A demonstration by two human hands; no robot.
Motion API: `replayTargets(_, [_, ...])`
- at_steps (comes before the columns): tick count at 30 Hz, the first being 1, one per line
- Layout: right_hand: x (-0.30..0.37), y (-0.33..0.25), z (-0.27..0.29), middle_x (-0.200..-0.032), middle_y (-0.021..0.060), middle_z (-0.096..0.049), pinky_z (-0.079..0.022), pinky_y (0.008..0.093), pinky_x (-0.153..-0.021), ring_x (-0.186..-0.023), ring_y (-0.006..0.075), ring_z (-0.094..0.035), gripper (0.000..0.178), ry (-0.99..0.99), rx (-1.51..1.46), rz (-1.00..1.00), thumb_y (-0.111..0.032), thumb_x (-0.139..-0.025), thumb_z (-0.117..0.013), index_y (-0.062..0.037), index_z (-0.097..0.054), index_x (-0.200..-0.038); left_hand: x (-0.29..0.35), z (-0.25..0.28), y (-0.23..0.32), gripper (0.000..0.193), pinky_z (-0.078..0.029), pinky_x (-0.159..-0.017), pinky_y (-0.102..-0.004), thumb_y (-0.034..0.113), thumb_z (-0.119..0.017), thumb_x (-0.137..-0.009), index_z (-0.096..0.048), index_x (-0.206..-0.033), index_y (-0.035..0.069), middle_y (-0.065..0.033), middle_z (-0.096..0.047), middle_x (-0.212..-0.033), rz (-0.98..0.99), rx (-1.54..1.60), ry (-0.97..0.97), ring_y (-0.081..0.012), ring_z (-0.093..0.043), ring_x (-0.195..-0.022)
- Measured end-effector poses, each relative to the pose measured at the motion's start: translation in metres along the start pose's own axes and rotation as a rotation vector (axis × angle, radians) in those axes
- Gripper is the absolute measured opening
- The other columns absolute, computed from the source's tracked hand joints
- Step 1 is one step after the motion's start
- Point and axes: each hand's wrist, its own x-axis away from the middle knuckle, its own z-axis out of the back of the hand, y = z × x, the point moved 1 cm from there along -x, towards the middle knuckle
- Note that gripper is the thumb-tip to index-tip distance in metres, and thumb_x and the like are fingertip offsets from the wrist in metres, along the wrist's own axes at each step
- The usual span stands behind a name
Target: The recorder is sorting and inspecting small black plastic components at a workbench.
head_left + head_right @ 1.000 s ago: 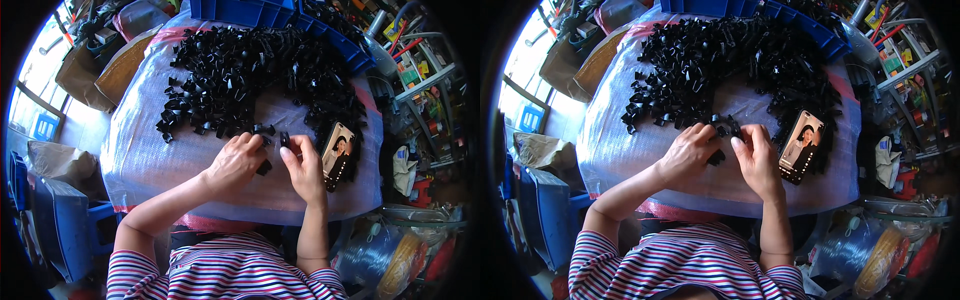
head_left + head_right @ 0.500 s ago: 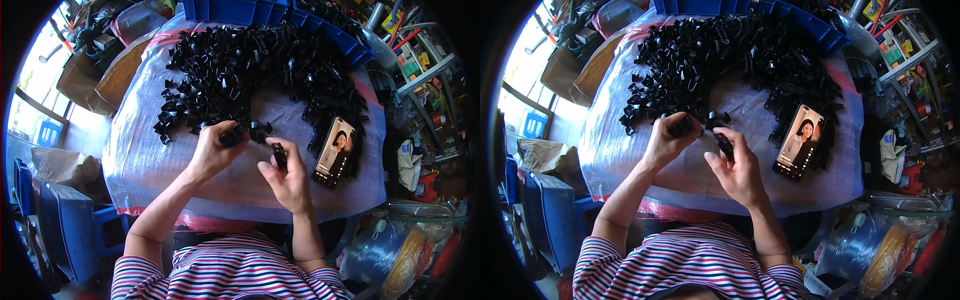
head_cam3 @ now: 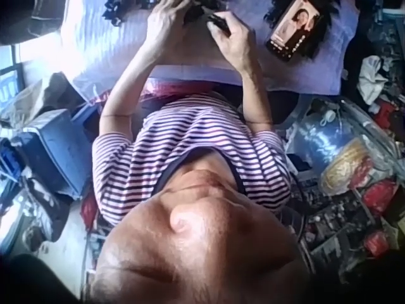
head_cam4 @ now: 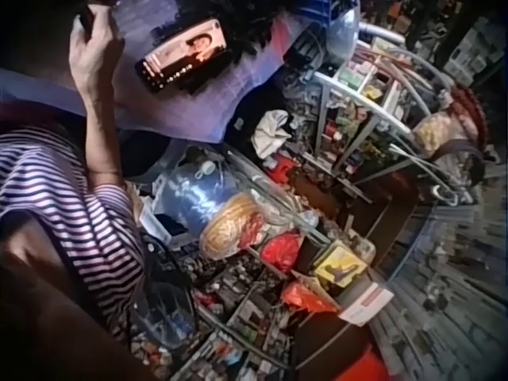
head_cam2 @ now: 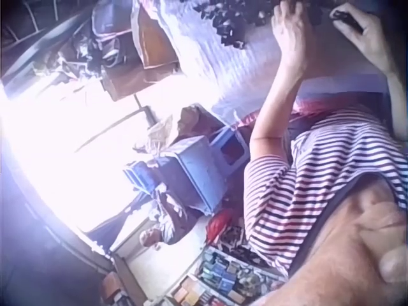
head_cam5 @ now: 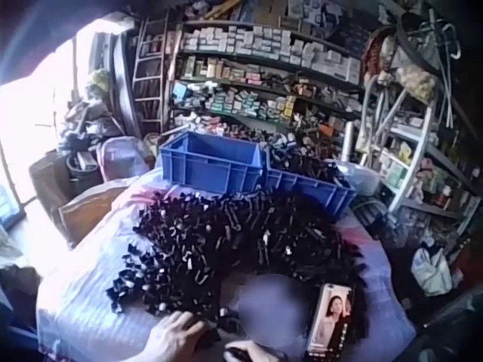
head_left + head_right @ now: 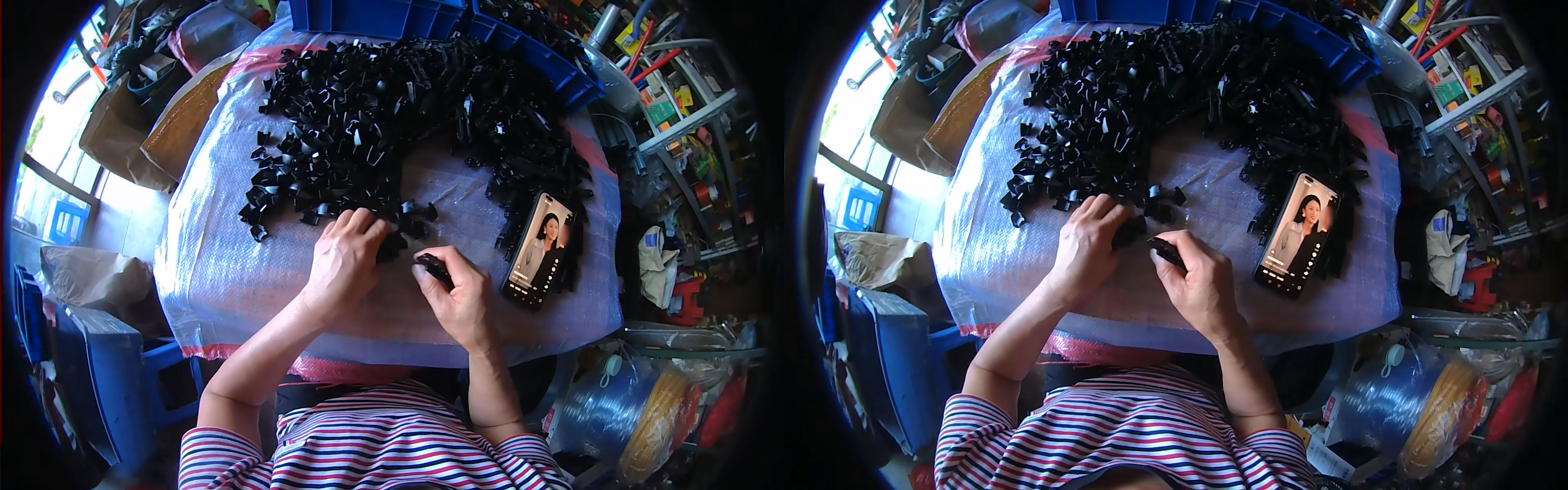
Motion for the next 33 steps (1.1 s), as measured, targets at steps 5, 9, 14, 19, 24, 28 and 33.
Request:
replayTargets(5, [-0.002,-0.003,0.002,-0.072,0.0088,-0.061,-0.046,0.0261,-0.060,-0.065,0.0130,-0.058,0.015,-0.013,-0.052,-0.023,-0.012,-0.082,-0.063,-0.0013,-0.058,-0.092,-0.004,0.001,0.000,0.032,-0.046,-0.073,-0.0380,-0.003,-0.061,-0.058,-0.058,-0.088,0.006,-0.0084,-0.055,-0.088,-0.077,-0.046,-0.038,-0.0298,-0.053,-0.089])
replayTargets(9, [-0.002,-0.001,0.002,-0.071,0.0087,-0.060,-0.046,0.0260,-0.060,-0.064,0.0127,-0.057,0.016,-0.021,-0.019,-0.028,-0.013,-0.082,-0.064,-0.0011,-0.058,-0.091,-0.003,0.000,-0.002,0.034,-0.046,-0.073,-0.0382,-0.002,-0.061,-0.058,-0.058,-0.091,0.006,-0.0088,-0.055,-0.088,-0.074,-0.003,-0.027,-0.0302,-0.053,-0.088])
replayTargets(14, [-0.001,0.002,0.004,-0.069,0.0098,-0.059,-0.045,0.0272,-0.058,-0.062,0.0135,-0.057,0.015,-0.044,0.005,-0.054,-0.012,-0.083,-0.063,-0.0008,-0.057,-0.091,-0.002,-0.006,0.007,0.034,-0.044,-0.074,-0.0375,0.002,-0.060,-0.060,-0.058,-0.094,0.006,-0.0092,-0.052,-0.087,-0.138,0.090,0.024,-0.0286,-0.052,-0.087])
replayTargets(19, [0.001,0.006,0.005,-0.069,0.0104,-0.058,-0.045,0.0273,-0.057,-0.060,0.0138,-0.054,0.016,-0.027,0.016,-0.038,-0.012,-0.083,-0.063,0.0000,-0.057,-0.091,0.001,-0.005,0.002,0.032,-0.045,-0.072,-0.0369,0.001,-0.060,-0.060,-0.058,-0.092,0.005,-0.0098,-0.053,-0.086,-0.170,0.043,-0.055,-0.0288,-0.052,-0.085])
replayTargets(24, [-0.001,-0.001,0.006,-0.074,0.0029,-0.059,-0.045,0.0233,-0.063,-0.068,0.0086,-0.053,0.027,-0.043,-0.195,-0.098,-0.021,-0.083,-0.066,0.0004,-0.059,-0.099,0.000,0.012,0.005,0.030,-0.046,-0.067,-0.0379,-0.001,-0.062,-0.057,-0.058,-0.087,0.003,-0.0120,-0.054,-0.080,-0.103,0.430,-0.061,-0.0320,-0.054,-0.078])
replayTargets(28, [-0.004,-0.004,0.011,-0.080,0.0090,-0.065,-0.048,0.0252,-0.066,-0.075,0.0149,-0.063,0.030,-0.120,-0.265,-0.127,-0.020,-0.081,-0.068,-0.0005,-0.058,-0.101,0.004,0.019,0.010,0.027,-0.045,-0.065,-0.0339,-0.005,-0.066,-0.061,-0.060,-0.086,0.004,-0.0092,-0.057,-0.082,-0.242,0.429,-0.016,-0.0275,-0.056,-0.076])
replayTargets(33, [-0.004,-0.004,0.006,-0.077,0.0071,-0.064,-0.048,0.0237,-0.062,-0.070,0.0125,-0.061,0.028,-0.098,-0.184,-0.014,-0.019,-0.079,-0.070,-0.0012,-0.060,-0.098,0.006,0.017,0.010,0.026,-0.044,-0.064,-0.0306,-0.002,-0.068,-0.063,-0.060,-0.086,0.005,-0.0075,-0.058,-0.080,-0.235,0.544,-0.022,-0.0230,-0.056,-0.073])
